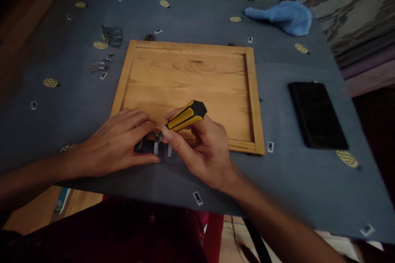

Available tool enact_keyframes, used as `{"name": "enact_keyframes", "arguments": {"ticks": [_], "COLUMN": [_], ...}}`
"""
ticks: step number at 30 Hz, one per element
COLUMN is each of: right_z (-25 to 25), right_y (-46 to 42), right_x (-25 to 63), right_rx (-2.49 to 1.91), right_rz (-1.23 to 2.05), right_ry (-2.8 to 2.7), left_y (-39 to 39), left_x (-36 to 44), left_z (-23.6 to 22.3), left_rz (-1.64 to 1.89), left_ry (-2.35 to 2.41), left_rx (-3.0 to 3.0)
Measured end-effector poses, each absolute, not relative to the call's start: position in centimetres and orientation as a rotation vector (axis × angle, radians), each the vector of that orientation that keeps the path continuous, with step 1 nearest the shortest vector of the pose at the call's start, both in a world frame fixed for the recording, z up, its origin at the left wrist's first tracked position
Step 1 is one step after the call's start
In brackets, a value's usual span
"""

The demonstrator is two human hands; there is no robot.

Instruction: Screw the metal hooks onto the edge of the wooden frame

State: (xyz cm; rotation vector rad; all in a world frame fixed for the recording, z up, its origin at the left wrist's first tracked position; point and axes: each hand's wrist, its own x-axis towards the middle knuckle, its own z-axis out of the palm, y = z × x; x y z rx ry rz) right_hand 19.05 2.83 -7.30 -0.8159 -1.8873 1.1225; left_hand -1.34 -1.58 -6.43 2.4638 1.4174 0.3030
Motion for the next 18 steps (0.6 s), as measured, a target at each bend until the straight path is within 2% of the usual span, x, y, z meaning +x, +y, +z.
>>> {"name": "enact_keyframes", "arguments": {"ticks": [5, 18], "right_z": [-7.29, -7.09], "right_y": [2.75, 2.77], "right_x": [19.12, 18.96], "right_rx": [-0.759, -0.647], "right_rz": [0.96, 0.954], "right_ry": [-1.998, -2.052], "left_y": [-1.59, -1.4], "left_x": [-1.36, -1.13], "left_z": [-6.53, -6.35], "left_rz": [0.293, 0.196], "left_ry": [1.426, 1.451], "left_rx": [2.477, 2.459]}}
